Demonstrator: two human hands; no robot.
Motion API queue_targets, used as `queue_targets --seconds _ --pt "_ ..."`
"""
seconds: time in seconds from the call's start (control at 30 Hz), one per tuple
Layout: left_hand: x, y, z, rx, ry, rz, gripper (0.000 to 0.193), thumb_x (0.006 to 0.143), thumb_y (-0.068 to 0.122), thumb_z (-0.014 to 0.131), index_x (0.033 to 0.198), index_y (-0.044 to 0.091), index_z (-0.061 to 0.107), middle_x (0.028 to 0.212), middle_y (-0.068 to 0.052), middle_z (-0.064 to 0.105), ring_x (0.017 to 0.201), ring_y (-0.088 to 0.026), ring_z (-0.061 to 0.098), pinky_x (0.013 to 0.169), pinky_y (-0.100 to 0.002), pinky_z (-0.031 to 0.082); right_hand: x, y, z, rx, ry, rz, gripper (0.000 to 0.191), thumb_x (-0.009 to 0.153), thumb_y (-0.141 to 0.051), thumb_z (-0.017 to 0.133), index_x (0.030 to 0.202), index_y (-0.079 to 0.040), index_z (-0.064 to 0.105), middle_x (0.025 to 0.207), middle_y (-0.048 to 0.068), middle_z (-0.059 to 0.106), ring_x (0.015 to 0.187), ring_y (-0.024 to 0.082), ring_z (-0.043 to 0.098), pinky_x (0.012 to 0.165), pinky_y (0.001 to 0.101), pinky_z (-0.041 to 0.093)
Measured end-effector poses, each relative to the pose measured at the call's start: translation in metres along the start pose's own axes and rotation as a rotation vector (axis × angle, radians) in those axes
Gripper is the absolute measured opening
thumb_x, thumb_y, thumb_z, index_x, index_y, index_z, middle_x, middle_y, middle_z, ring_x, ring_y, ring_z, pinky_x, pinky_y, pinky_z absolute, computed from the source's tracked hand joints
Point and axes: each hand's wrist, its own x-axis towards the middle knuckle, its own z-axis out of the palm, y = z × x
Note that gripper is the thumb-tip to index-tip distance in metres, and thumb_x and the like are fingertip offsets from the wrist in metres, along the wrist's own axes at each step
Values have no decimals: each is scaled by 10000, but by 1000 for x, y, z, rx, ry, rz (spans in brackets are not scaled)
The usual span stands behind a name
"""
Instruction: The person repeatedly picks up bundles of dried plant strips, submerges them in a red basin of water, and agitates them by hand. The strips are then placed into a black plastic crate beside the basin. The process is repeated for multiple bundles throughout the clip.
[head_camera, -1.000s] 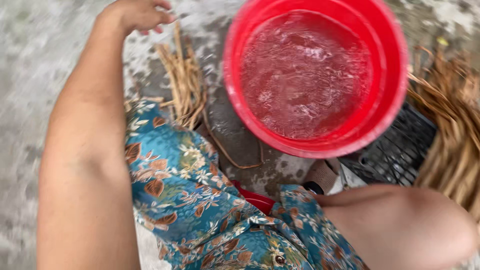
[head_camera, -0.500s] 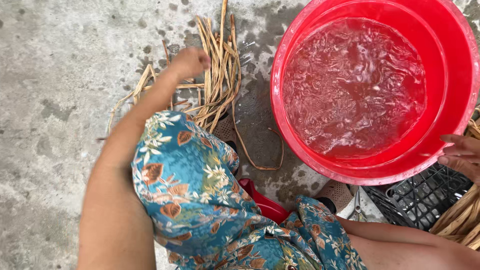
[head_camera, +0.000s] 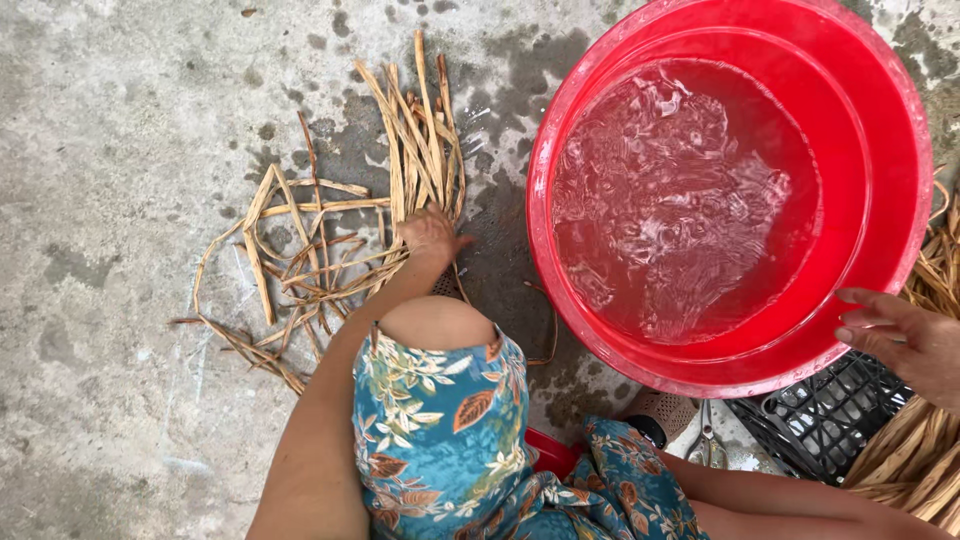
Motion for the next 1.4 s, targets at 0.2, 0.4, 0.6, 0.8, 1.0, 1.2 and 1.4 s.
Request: queue_targets --seconds 0.2,0.4,0.6,0.8,1.0,1.2,1.4 --pt "30 -21 33 -255 179 -46 648 807 502 773 1246 67 581 1186 -166 684 1061 -311 726 862 -448 599 1 -10 -7 -142 -21 65 700 949 -452 645 1571 -193 458 1318 161 704 1274 273 657 1053 427 550" --pt "23 -50 5 -531 217 132 426 895 407 746 1195 110 688 1118 -172 691 1040 -330 688 899 -466 557 2 -22 -12 -203 -6 46 671 961 -463 629 1568 -227 470 1305 106 735 1206 249 712 1002 392 593" --pt "-10 -90 -89 -1508 63 376 301 1005 209 613 1289 109 592 967 -29 687 862 -172 692 773 -369 613 20 -25 -13 -163 33 -80 689 983 -427 644 1608 -184 483 1258 105 732 1036 290 752 799 436 649" --pt "-55 -133 -180 -1524 124 672 252 1061 202 606 1264 53 597 935 -54 711 800 -143 697 728 -294 612 14 -55 -21 -311 120 -159 634 943 -479 659 1523 -264 520 1220 70 786 1113 220 760 925 372 609" --pt "-119 -128 -267 -1178 128 773 311 1042 248 635 1286 55 620 964 -60 717 845 -124 711 774 -301 635 -46 -133 -34 -240 212 -214 574 928 -419 660 1471 -248 589 1247 94 759 1132 252 735 965 403 568" --pt "-191 -50 -326 -901 100 808 373 969 256 659 1291 88 576 973 -31 722 764 -125 712 713 -308 648 -111 -220 -42 96 340 -510 420 980 -280 637 1385 -167 650 1221 73 762 1064 186 723 940 356 548" --pt "-225 77 -291 -730 -115 916 372 945 211 649 1314 191 602 905 -15 737 717 -112 678 637 -267 621 -122 -276 -33 875 107 -736 347 1004 -157 600 1343 -88 579 1093 89 726 890 122 696 781 268 583"
